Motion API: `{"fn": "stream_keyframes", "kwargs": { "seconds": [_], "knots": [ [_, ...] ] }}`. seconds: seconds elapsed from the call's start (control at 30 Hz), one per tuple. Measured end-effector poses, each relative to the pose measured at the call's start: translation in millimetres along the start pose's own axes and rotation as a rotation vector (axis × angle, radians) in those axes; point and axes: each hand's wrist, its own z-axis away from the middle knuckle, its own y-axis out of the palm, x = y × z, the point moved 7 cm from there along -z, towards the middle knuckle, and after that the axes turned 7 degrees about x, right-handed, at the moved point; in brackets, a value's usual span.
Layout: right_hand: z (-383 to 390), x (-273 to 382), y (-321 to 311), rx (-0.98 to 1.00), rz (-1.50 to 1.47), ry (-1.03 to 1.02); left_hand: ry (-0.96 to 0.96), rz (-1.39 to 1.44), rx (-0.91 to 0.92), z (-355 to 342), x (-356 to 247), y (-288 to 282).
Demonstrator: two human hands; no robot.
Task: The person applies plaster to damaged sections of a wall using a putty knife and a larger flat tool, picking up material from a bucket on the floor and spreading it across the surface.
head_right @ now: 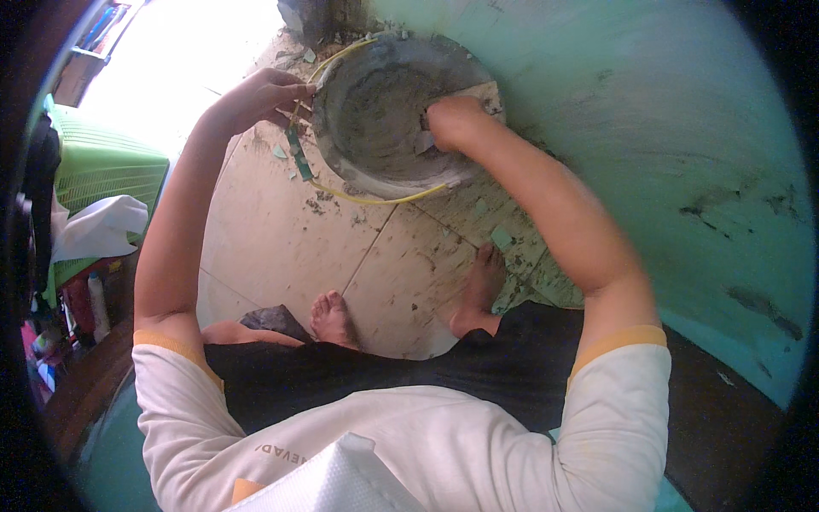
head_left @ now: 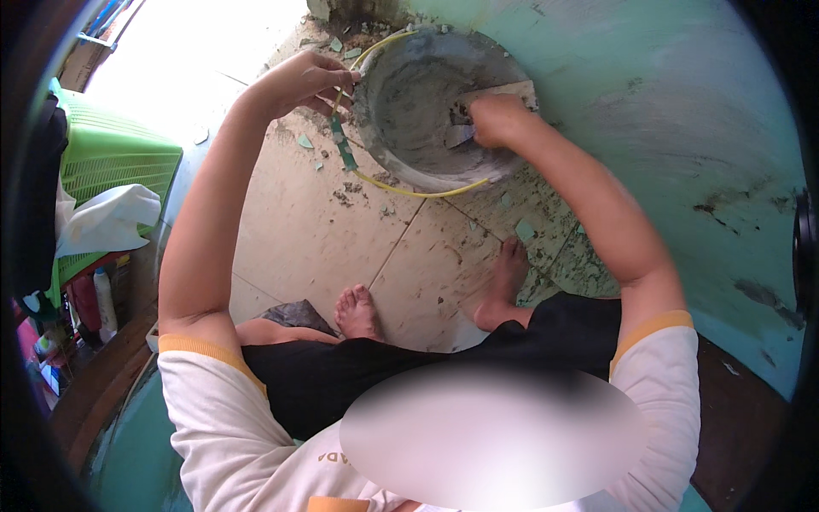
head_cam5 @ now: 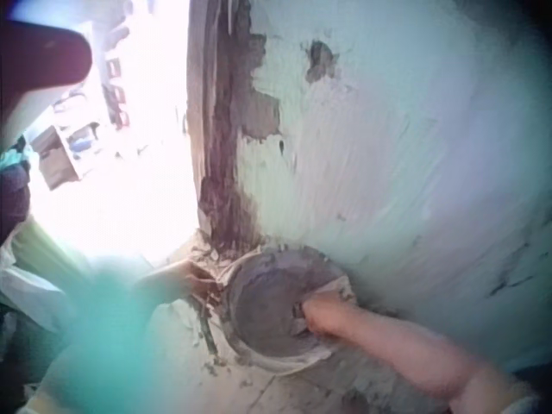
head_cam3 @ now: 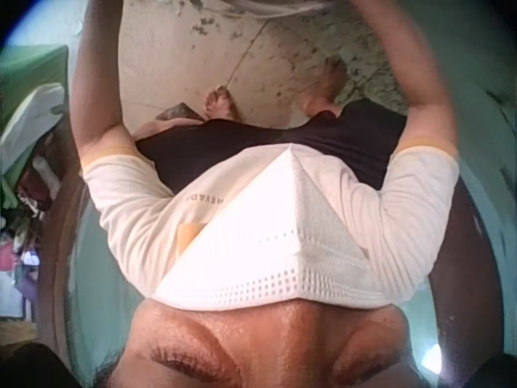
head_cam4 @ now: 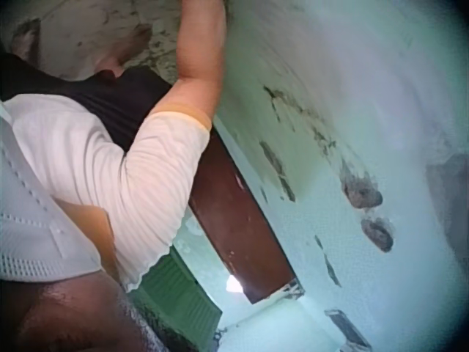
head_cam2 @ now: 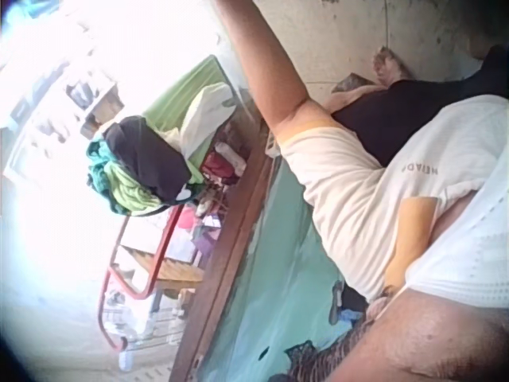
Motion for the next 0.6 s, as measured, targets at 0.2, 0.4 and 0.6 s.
{"fn": "stream_keyframes", "kwargs": {
  "seconds": [0.2, 0.4, 0.6],
  "knots": [
    [10.0, 8.4, 7.0, -0.162, 0.035, -0.105, -0.071, 0.137, 0.106, 6.2, 13.3, 8.1],
    [23.2, 5.1, 19.7, -0.13, -0.087, -0.087, -0.058, 0.15, 0.103, 14.4, 12.1, 12.2],
    [17.7, -6.9, 24.6, -0.118, -0.26, 0.025, -0.066, 0.162, 0.083, 11.9, 9.3, 11.3]
  ]
}}
